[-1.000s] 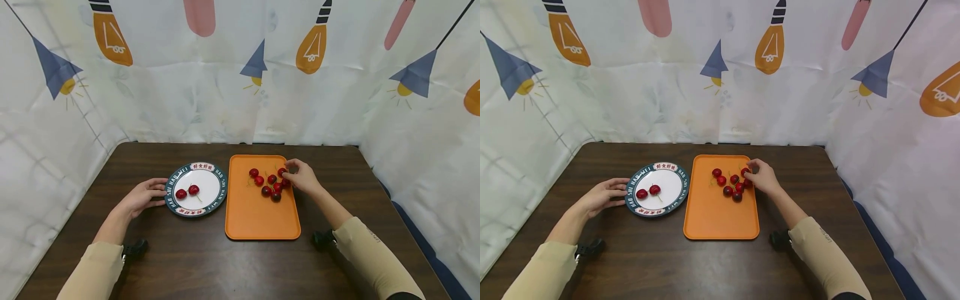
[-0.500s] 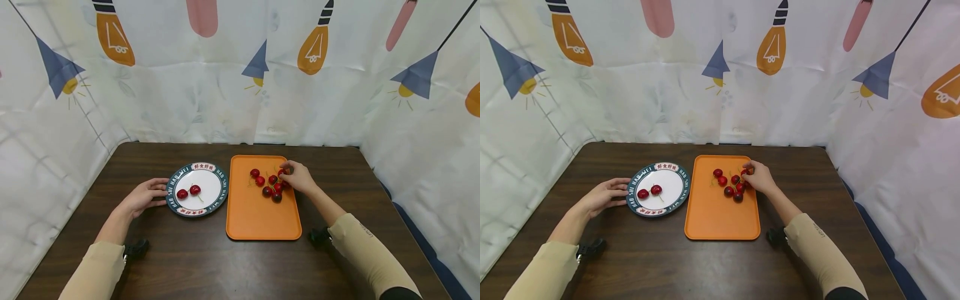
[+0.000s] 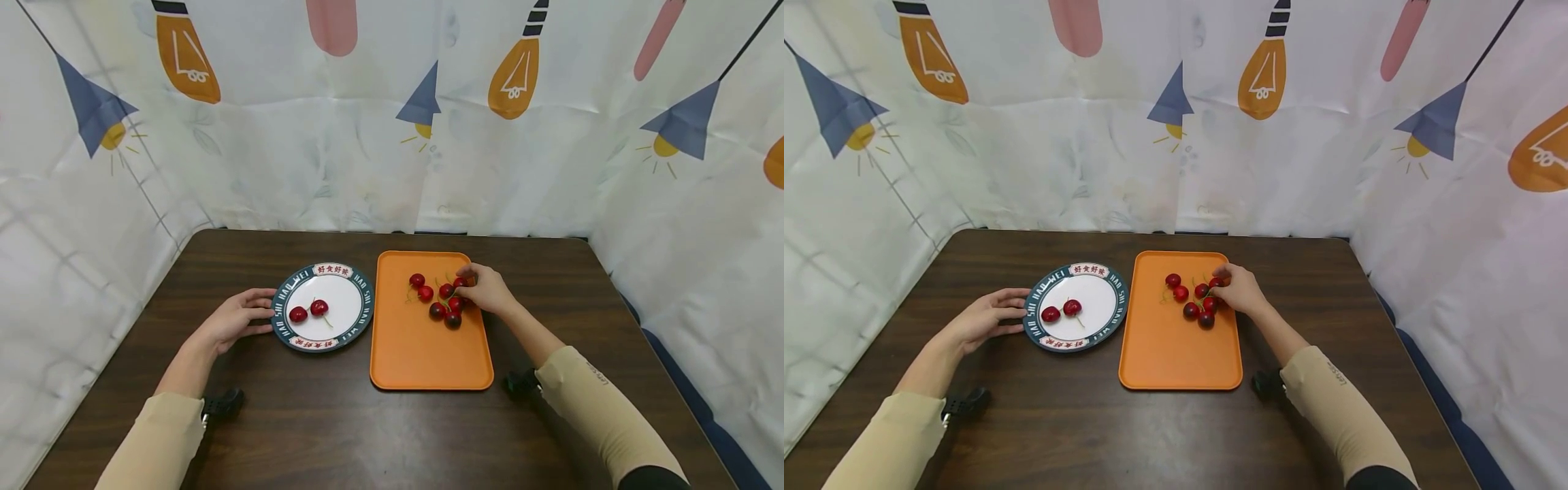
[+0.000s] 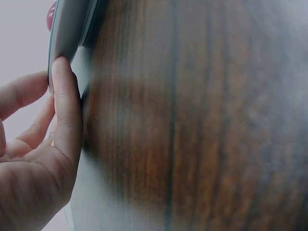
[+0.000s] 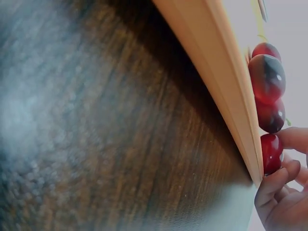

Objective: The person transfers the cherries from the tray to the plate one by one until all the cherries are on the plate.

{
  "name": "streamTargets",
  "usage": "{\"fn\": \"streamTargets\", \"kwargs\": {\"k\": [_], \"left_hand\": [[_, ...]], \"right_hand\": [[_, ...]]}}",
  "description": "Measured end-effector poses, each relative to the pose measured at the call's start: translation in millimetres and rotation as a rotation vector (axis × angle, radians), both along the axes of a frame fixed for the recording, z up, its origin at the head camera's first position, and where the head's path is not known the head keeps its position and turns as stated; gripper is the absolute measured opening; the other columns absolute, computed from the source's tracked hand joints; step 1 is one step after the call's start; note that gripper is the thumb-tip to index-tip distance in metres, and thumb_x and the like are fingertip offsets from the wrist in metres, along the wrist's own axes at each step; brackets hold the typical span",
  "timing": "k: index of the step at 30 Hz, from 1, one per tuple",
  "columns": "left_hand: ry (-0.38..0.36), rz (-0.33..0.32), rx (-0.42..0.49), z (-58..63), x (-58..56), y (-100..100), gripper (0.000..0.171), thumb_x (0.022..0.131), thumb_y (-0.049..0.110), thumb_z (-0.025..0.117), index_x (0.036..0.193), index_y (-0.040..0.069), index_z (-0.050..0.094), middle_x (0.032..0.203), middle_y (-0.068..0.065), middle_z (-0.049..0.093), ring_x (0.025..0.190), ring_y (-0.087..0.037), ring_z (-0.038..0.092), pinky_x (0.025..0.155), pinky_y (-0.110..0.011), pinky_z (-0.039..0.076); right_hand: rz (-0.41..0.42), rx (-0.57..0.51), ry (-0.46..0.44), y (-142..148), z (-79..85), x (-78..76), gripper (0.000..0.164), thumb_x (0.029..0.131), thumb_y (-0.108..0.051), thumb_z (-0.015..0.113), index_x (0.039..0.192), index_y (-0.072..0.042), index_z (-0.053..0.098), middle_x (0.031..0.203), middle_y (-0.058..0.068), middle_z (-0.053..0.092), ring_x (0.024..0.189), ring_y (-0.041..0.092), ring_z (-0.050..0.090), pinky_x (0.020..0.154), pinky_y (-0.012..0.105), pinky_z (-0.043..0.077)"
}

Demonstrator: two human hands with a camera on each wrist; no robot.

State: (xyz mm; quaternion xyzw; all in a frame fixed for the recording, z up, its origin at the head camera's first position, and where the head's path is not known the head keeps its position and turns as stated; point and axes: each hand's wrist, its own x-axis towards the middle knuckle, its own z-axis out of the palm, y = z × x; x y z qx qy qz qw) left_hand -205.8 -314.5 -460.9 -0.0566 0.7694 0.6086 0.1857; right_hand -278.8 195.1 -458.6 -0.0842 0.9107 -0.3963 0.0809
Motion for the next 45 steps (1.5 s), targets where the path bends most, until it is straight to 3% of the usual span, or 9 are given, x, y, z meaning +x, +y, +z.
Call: {"fn": "streamTargets", "kwargs": {"k": [15,20,25,30,33,36,40,45], "left_hand": [[0.008,-0.015,0.029,-3.7,-3.2,-3,0.060,0.107,0.010,0.053,0.159,-0.002,0.026,0.135,-0.025,0.045,0.102,-0.016,0.061,0.089,-0.035,0.059],[0.007,-0.019,0.025,-4.1,-3.4,-4,0.061,0.107,0.010,0.054,0.159,-0.002,0.025,0.137,-0.026,0.045,0.102,-0.016,0.061,0.089,-0.035,0.059],[0.007,-0.021,0.023,-4.5,-3.4,-4,0.061,0.107,0.010,0.053,0.159,-0.002,0.025,0.137,-0.026,0.045,0.103,-0.017,0.061,0.089,-0.035,0.059],[0.006,-0.023,0.021,-5.4,-3.1,-4,0.061,0.107,0.010,0.053,0.159,-0.002,0.025,0.137,-0.026,0.045,0.104,-0.017,0.061,0.089,-0.035,0.059],[0.007,-0.024,0.020,-4.9,-2.6,-4,0.060,0.107,0.010,0.053,0.159,-0.002,0.025,0.137,-0.026,0.045,0.104,-0.016,0.061,0.090,-0.035,0.059],[0.009,-0.024,0.018,-4.1,-2.3,-4,0.060,0.107,0.010,0.053,0.159,-0.002,0.026,0.137,-0.026,0.045,0.104,-0.017,0.061,0.090,-0.035,0.059],[0.010,-0.019,0.009,-3.2,-2.1,-4,0.060,0.107,0.011,0.054,0.159,-0.001,0.026,0.137,-0.026,0.046,0.104,-0.017,0.061,0.090,-0.035,0.059],[0.009,-0.020,0.007,-4.3,-2.5,-4,0.060,0.107,0.011,0.053,0.159,-0.002,0.026,0.138,-0.026,0.045,0.105,-0.018,0.060,0.090,-0.035,0.059]], "right_hand": [[-0.028,-0.023,0.005,0,1.3,-2.1,0.036,0.097,-0.021,0.071,0.128,-0.005,0.063,0.120,0.017,0.063,0.096,0.030,0.062,0.074,0.037,0.057],[-0.029,-0.036,0.025,-1,3.1,-1.5,0.038,0.097,-0.024,0.073,0.128,-0.005,0.064,0.123,0.016,0.063,0.106,0.032,0.059,0.080,0.041,0.055],[-0.017,-0.097,0.045,-5,3.2,-0.5,0.038,0.096,-0.027,0.074,0.127,-0.007,0.065,0.123,0.013,0.065,0.106,0.032,0.057,0.091,0.046,0.052],[-0.002,-0.144,0.058,-12,7.5,2.0,0.038,0.097,-0.027,0.074,0.128,-0.007,0.065,0.126,0.011,0.064,0.124,0.035,0.052,0.103,0.052,0.047],[0.016,-0.174,0.044,-17,10.2,3.7,0.038,0.098,-0.026,0.073,0.129,-0.007,0.064,0.125,0.011,0.065,0.117,0.034,0.060,0.095,0.050,0.053],[0.029,-0.194,0.027,-23,12.0,5.8,0.037,0.097,-0.027,0.073,0.128,-0.009,0.064,0.121,0.009,0.065,0.099,0.031,0.067,0.082,0.043,0.057],[0.056,-0.195,0.035,-32,13.2,8.6,0.038,0.097,-0.028,0.073,0.128,-0.009,0.065,0.120,0.007,0.065,0.093,0.027,0.066,0.082,0.038,0.056],[0.110,-0.210,0.043,-44,13.1,11.5,0.038,0.097,-0.027,0.073,0.129,-0.008,0.065,0.122,0.007,0.064,0.101,0.029,0.064,0.088,0.043,0.055]]}}
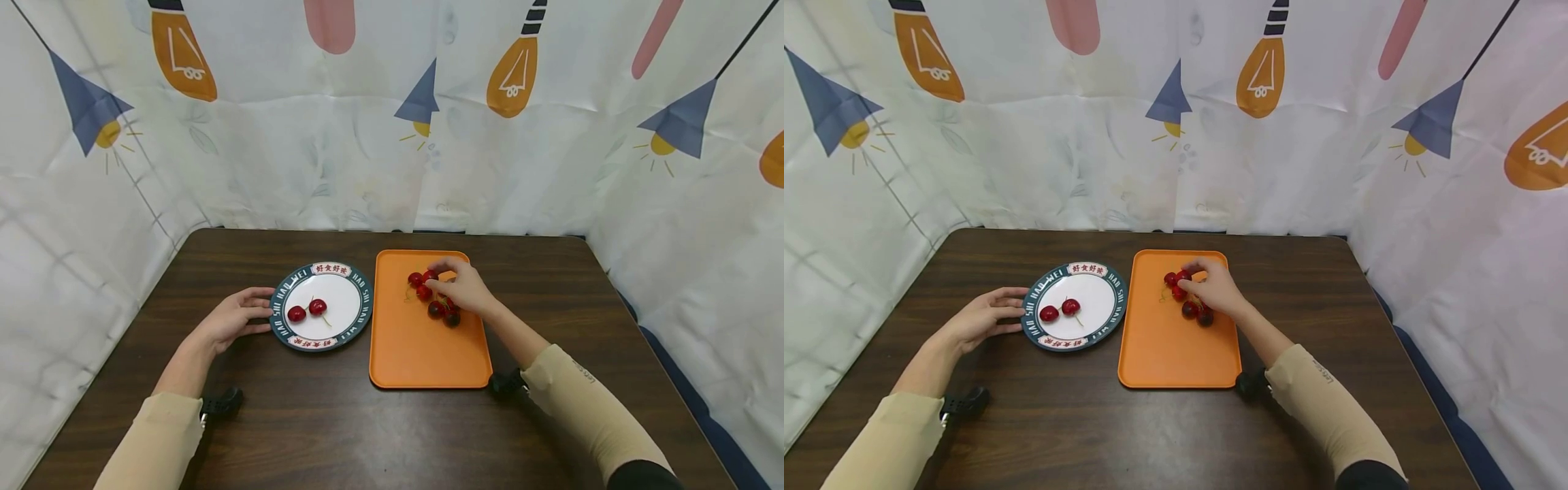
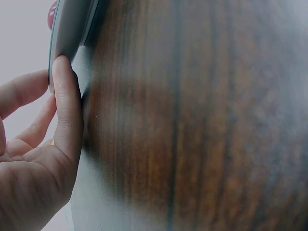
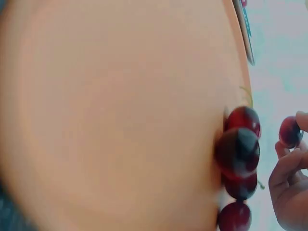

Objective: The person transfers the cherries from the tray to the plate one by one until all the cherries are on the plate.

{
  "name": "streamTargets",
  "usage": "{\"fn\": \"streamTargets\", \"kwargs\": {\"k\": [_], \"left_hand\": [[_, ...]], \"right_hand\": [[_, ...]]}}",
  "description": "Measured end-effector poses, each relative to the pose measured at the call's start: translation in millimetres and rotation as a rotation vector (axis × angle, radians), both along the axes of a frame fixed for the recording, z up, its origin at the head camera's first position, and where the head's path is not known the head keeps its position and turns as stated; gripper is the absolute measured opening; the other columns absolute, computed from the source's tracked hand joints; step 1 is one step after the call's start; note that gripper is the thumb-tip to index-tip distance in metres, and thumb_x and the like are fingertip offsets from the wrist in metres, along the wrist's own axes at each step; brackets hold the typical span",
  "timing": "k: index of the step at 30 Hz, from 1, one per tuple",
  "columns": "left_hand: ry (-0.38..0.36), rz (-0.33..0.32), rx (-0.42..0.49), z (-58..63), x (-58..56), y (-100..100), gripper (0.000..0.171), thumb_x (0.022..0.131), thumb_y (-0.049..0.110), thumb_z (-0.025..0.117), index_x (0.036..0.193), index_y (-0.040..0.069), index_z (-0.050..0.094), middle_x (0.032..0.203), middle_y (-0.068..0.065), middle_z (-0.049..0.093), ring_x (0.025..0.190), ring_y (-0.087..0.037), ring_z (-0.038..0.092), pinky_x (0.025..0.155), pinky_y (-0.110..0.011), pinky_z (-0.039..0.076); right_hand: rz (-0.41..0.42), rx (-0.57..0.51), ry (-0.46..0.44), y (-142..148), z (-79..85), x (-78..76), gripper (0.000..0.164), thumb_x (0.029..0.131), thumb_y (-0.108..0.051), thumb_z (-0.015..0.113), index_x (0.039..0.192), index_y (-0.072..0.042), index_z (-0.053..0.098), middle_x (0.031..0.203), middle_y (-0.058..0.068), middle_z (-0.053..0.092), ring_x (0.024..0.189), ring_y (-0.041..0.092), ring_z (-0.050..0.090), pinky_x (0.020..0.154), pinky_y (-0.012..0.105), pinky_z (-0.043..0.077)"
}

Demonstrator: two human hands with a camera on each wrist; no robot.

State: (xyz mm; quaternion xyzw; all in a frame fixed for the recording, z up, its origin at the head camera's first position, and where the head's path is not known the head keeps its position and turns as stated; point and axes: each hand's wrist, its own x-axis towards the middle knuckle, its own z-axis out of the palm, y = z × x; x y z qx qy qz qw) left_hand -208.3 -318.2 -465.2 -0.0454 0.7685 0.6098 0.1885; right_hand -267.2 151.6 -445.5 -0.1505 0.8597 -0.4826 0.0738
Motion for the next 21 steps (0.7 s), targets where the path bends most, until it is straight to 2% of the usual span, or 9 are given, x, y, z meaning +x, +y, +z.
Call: {"fn": "streamTargets", "kwargs": {"k": [4,8,11,13,18,21], "left_hand": [[-0.003,-0.001,0.006,0.4,0.3,1,0.061,0.107,0.012,0.054,0.159,-0.002,0.025,0.137,-0.026,0.045,0.105,-0.018,0.061,0.090,-0.036,0.059],[-0.003,-0.001,0.003,1.0,1.2,1,0.061,0.107,0.012,0.054,0.159,-0.002,0.025,0.137,-0.026,0.046,0.104,-0.019,0.061,0.090,-0.036,0.059],[-0.004,-0.002,0.000,1.5,1.7,1,0.061,0.107,0.013,0.054,0.159,-0.002,0.026,0.137,-0.025,0.047,0.104,-0.019,0.061,0.090,-0.036,0.059],[-0.005,-0.002,-0.001,2.0,1.8,1,0.061,0.107,0.013,0.055,0.159,-0.002,0.026,0.136,-0.024,0.047,0.104,-0.019,0.062,0.090,-0.036,0.059],[0.000,0.000,-0.005,3.9,2.5,2,0.061,0.107,0.013,0.054,0.159,-0.002,0.026,0.136,-0.025,0.046,0.105,-0.020,0.061,0.090,-0.035,0.059],[0.000,-0.001,-0.011,4.7,3.5,2,0.060,0.108,0.014,0.054,0.159,-0.002,0.026,0.137,-0.026,0.045,0.105,-0.020,0.061,0.091,-0.036,0.059]], "right_hand": [[0.044,-0.019,0.012,-10,-0.5,1.2,0.036,0.098,-0.026,0.073,0.129,-0.009,0.065,0.123,0.006,0.064,0.111,0.027,0.061,0.092,0.043,0.054],[0.081,-0.068,-0.021,-21,0.4,4.7,0.037,0.097,-0.025,0.073,0.129,-0.008,0.065,0.122,0.007,0.064,0.096,0.030,0.067,0.081,0.041,0.058],[0.093,-0.063,-0.020,-30,1.1,6.9,0.037,0.096,-0.026,0.075,0.127,-0.009,0.066,0.118,0.005,0.065,0.082,0.030,0.067,0.071,0.036,0.058],[0.096,-0.036,0.009,-36,1.7,7.8,0.037,0.095,-0.028,0.076,0.126,-0.011,0.067,0.117,0.002,0.066,0.085,0.027,0.064,0.071,0.032,0.056],[0.122,-0.027,0.050,-50,3.9,9.6,0.037,0.094,-0.028,0.077,0.124,-0.009,0.069,0.116,0.000,0.069,0.105,0.020,0.060,0.086,0.032,0.053],[0.143,-0.048,0.038,-57,5.2,10.6,0.037,0.093,-0.026,0.078,0.123,-0.007,0.069,0.115,0.000,0.069,0.108,0.022,0.060,0.090,0.034,0.051]]}}
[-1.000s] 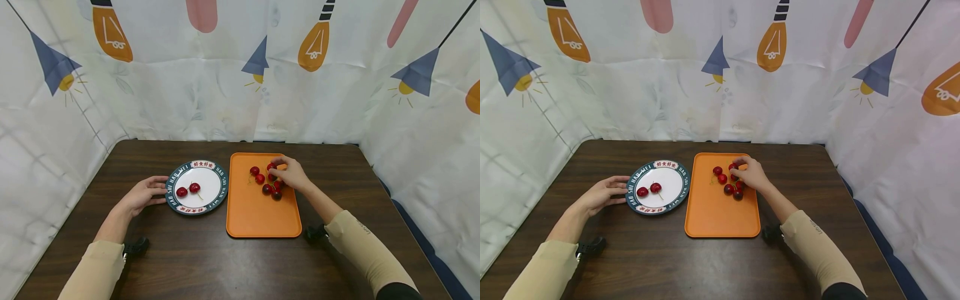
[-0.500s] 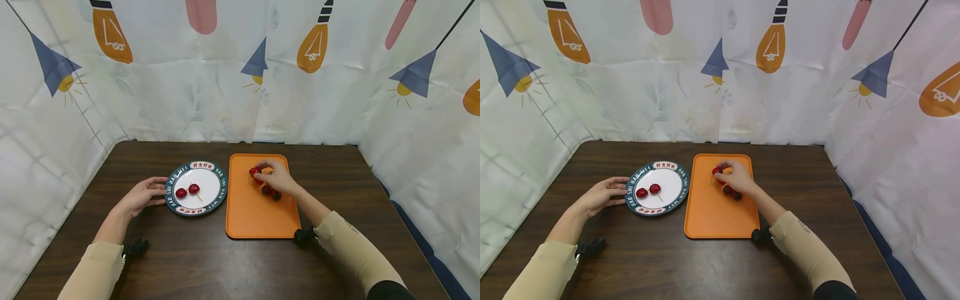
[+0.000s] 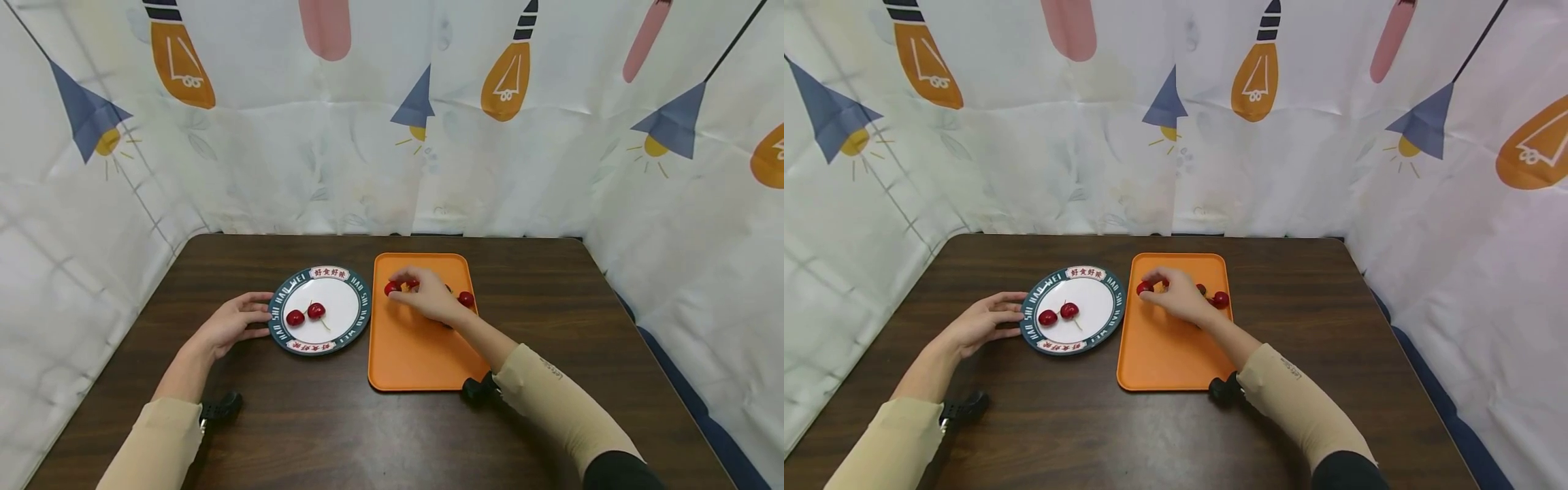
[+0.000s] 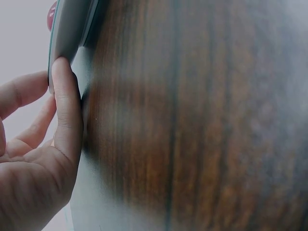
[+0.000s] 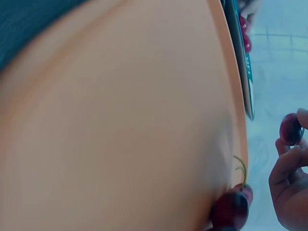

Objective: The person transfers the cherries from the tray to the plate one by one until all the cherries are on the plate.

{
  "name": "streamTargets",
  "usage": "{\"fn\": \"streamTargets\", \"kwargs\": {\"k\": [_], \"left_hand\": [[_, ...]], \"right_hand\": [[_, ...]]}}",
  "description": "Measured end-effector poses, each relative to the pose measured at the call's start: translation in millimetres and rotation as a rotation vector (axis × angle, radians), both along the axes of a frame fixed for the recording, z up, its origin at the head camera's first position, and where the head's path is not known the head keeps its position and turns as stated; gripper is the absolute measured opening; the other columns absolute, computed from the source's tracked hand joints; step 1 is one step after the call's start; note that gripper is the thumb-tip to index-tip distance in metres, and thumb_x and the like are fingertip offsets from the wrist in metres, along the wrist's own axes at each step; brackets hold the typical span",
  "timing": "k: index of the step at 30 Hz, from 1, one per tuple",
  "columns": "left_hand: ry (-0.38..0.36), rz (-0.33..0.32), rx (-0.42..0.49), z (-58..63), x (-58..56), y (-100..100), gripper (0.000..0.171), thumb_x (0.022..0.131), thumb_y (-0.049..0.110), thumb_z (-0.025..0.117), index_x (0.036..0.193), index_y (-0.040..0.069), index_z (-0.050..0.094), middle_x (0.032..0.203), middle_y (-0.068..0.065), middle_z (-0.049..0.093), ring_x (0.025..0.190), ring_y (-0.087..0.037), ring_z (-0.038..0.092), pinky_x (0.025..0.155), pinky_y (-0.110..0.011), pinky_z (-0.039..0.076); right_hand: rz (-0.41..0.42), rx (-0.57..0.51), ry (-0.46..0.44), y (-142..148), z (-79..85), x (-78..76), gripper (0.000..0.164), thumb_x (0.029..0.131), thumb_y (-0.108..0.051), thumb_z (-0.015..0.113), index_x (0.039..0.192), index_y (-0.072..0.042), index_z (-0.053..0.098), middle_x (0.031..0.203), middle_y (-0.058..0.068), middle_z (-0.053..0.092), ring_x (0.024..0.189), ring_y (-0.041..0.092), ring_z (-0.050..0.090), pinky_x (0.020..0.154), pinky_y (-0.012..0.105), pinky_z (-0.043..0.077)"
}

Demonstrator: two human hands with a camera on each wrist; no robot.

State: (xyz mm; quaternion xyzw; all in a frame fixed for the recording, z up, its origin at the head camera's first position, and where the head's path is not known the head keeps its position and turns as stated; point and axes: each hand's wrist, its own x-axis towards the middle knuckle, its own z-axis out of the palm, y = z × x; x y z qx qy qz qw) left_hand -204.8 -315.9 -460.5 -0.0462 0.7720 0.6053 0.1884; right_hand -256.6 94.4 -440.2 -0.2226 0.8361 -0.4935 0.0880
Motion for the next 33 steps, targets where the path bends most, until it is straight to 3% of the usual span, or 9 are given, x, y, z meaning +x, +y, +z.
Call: {"fn": "streamTargets", "kwargs": {"k": [7,15,27,29,33], "left_hand": [[0.001,0.014,-0.008,-1.8,2.0,-1,0.059,0.108,0.013,0.053,0.159,-0.001,0.026,0.138,-0.027,0.045,0.106,-0.021,0.060,0.091,-0.036,0.058],[0.003,0.012,-0.012,-0.5,2.4,-1,0.060,0.107,0.013,0.054,0.158,-0.002,0.027,0.136,-0.027,0.046,0.104,-0.020,0.061,0.090,-0.036,0.059],[0.001,0.009,0.000,-2.0,-1.3,-2,0.061,0.107,0.013,0.053,0.159,-0.003,0.025,0.138,-0.027,0.045,0.104,-0.019,0.061,0.089,-0.036,0.060],[0.001,0.010,-0.004,-1.6,-1.6,-1,0.061,0.107,0.014,0.054,0.159,-0.002,0.025,0.138,-0.027,0.045,0.104,-0.019,0.061,0.089,-0.036,0.059],[-0.004,0.015,-0.008,-0.9,-2.1,0,0.060,0.107,0.014,0.055,0.159,-0.001,0.027,0.138,-0.027,0.045,0.104,-0.020,0.062,0.090,-0.035,0.059]], "right_hand": [[0.030,-0.008,-0.024,-16,-2.7,1.8,0.031,0.094,-0.024,0.077,0.121,-0.011,0.069,0.113,0.000,0.067,0.100,0.026,0.058,0.080,0.032,0.053],[0.070,0.010,-0.048,-32,-5.7,6.9,0.031,0.094,-0.026,0.077,0.122,-0.014,0.069,0.114,-0.003,0.066,0.105,0.018,0.059,0.085,0.032,0.055],[0.152,-0.007,-0.054,-55,-11.0,9.6,0.034,0.095,-0.025,0.076,0.124,-0.009,0.069,0.114,-0.003,0.066,0.105,0.024,0.058,0.085,0.031,0.054],[0.153,0.000,-0.052,-58,-11.2,10.4,0.033,0.095,-0.026,0.076,0.123,-0.010,0.069,0.113,-0.004,0.067,0.099,0.023,0.058,0.081,0.029,0.053],[0.169,0.004,-0.059,-63,-10.4,12.1,0.032,0.095,-0.027,0.076,0.122,-0.011,0.069,0.113,-0.004,0.067,0.068,0.022,0.053,0.062,0.026,0.047]]}}
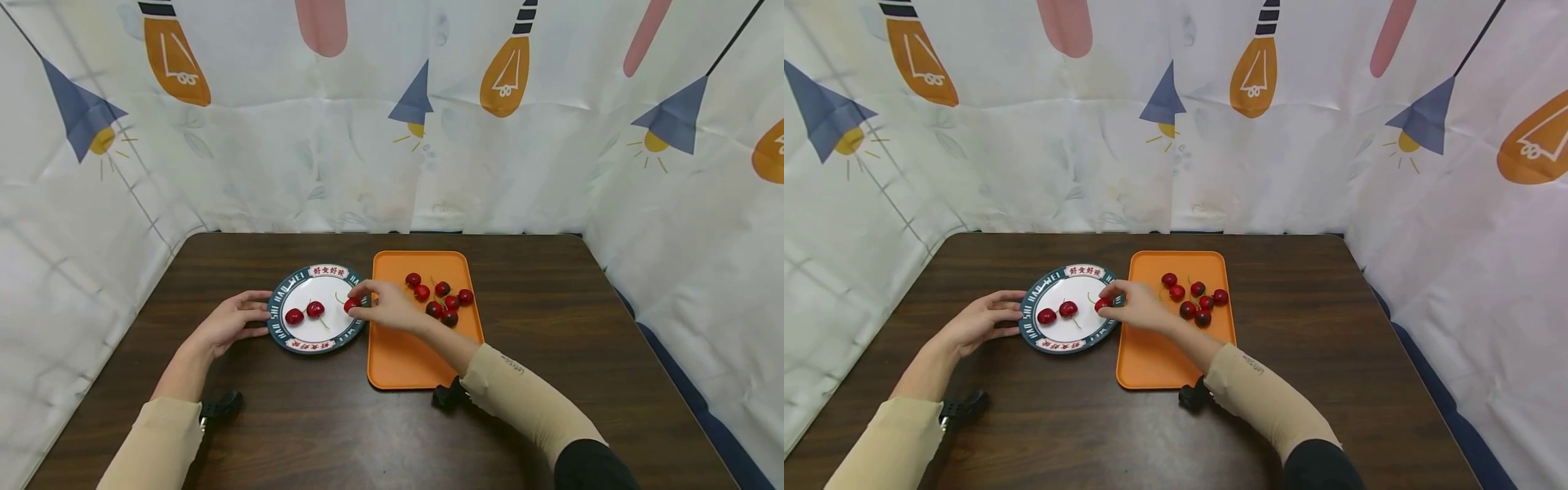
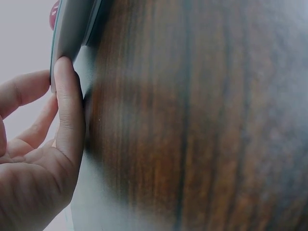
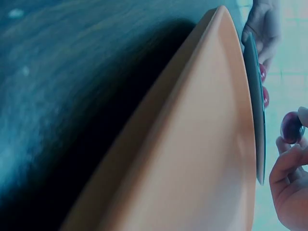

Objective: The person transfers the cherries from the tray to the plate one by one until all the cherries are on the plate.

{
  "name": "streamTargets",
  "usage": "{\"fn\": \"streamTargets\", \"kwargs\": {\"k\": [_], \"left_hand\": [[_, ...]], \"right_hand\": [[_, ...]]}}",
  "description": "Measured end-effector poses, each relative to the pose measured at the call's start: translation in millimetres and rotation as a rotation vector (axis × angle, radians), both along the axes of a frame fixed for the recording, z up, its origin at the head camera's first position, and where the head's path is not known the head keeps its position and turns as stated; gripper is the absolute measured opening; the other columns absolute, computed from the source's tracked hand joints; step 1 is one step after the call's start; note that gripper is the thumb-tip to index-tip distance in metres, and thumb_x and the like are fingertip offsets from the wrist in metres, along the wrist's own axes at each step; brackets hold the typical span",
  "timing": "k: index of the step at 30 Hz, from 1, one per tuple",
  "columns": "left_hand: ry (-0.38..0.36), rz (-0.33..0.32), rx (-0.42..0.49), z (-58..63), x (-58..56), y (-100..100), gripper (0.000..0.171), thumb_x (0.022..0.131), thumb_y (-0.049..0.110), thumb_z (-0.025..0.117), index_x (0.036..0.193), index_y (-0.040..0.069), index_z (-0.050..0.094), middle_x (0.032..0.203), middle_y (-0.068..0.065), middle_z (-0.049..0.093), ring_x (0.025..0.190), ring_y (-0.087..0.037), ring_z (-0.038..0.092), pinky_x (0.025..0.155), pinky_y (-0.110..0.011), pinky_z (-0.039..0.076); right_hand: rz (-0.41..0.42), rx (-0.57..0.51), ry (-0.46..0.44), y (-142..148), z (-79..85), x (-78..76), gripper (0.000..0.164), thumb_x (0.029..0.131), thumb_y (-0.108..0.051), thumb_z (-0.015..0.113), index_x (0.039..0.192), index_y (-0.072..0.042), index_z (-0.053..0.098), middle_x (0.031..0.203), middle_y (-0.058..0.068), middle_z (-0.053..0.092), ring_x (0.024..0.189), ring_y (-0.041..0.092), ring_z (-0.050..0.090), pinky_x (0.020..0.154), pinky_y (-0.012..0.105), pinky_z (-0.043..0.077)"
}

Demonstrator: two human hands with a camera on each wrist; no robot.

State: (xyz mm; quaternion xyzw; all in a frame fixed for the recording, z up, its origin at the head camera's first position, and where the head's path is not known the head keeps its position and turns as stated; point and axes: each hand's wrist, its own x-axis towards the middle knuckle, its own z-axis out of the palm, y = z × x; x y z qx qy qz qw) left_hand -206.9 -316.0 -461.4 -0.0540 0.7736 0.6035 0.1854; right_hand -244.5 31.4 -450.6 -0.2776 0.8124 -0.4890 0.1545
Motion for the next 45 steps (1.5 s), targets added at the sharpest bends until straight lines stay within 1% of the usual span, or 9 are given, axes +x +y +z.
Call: {"fn": "streamTargets", "kwargs": {"k": [3,6,10,14,22,27,31,39,45], "left_hand": [[0.006,-0.002,0.000,-0.6,-0.2,0,0.060,0.107,0.013,0.054,0.159,-0.001,0.027,0.137,-0.027,0.045,0.104,-0.020,0.062,0.089,-0.035,0.059],[0.011,-0.009,0.000,-1.6,-0.8,0,0.060,0.107,0.013,0.054,0.159,-0.002,0.026,0.137,-0.027,0.046,0.104,-0.020,0.061,0.089,-0.036,0.059],[0.007,-0.008,0.002,-2.3,-1.2,0,0.060,0.107,0.013,0.054,0.159,-0.001,0.026,0.137,-0.026,0.046,0.104,-0.020,0.061,0.089,-0.036,0.059],[0.011,-0.009,0.007,-2.4,-1.1,0,0.060,0.108,0.013,0.053,0.159,-0.002,0.026,0.138,-0.026,0.046,0.104,-0.019,0.061,0.089,-0.036,0.059],[0.019,-0.010,0.005,-0.4,-0.1,-1,0.060,0.107,0.013,0.055,0.158,-0.002,0.028,0.135,-0.025,0.048,0.103,-0.018,0.062,0.089,-0.035,0.059],[0.020,-0.012,0.007,-1.1,-0.6,-1,0.060,0.107,0.013,0.055,0.158,-0.001,0.027,0.135,-0.025,0.047,0.103,-0.018,0.061,0.089,-0.035,0.059],[0.014,-0.013,0.011,-2.5,-1.3,-1,0.061,0.107,0.012,0.054,0.159,-0.002,0.025,0.137,-0.026,0.046,0.103,-0.018,0.061,0.089,-0.036,0.059],[0.002,-0.008,0.017,-3.1,-1.6,0,0.062,0.107,0.012,0.054,0.160,-0.002,0.024,0.139,-0.026,0.044,0.104,-0.019,0.060,0.090,-0.036,0.059],[0.003,-0.010,0.016,-1.7,0.1,0,0.061,0.107,0.012,0.054,0.159,-0.002,0.024,0.140,-0.027,0.044,0.104,-0.018,0.060,0.090,-0.035,0.059]], "right_hand": [[0.020,-0.003,-0.007,-3,0.4,0.6,0.032,0.095,-0.027,0.076,0.122,-0.011,0.069,0.113,-0.004,0.067,0.056,0.021,0.045,0.055,0.026,0.042],[0.029,-0.009,-0.011,-6,-0.1,1.1,0.030,0.095,-0.025,0.076,0.121,-0.011,0.069,0.113,-0.003,0.067,0.060,0.020,0.047,0.057,0.025,0.044],[0.036,-0.009,-0.012,-10,-2.4,3.0,0.030,0.094,-0.024,0.077,0.120,-0.011,0.069,0.111,-0.003,0.067,0.077,0.020,0.056,0.066,0.024,0.050],[0.041,0.008,-0.021,-15,-3.4,6.4,0.031,0.094,-0.025,0.077,0.120,-0.012,0.069,0.111,-0.005,0.067,0.091,0.020,0.059,0.074,0.024,0.054],[0.052,0.032,-0.010,-22,-4.9,10.1,0.030,0.094,-0.027,0.077,0.120,-0.014,0.070,0.110,-0.007,0.066,0.090,0.020,0.059,0.074,0.024,0.052],[0.057,0.018,-0.007,-26,-9.2,10.1,0.026,0.094,-0.026,0.077,0.117,-0.015,0.070,0.108,-0.007,0.066,0.085,0.018,0.058,0.072,0.024,0.052],[0.057,0.013,-0.015,-28,-10.4,11.9,0.025,0.094,-0.025,0.077,0.116,-0.016,0.070,0.108,-0.008,0.066,0.086,0.017,0.058,0.072,0.025,0.052],[0.060,0.060,0.002,-36,-9.7,14.9,0.027,0.095,-0.027,0.077,0.118,-0.016,0.069,0.110,-0.008,0.066,0.100,0.012,0.058,0.085,0.023,0.052],[0.045,0.079,0.048,-46,-11.1,13.8,0.027,0.094,-0.028,0.077,0.117,-0.017,0.069,0.109,-0.009,0.066,0.102,0.012,0.059,0.087,0.023,0.051]]}}
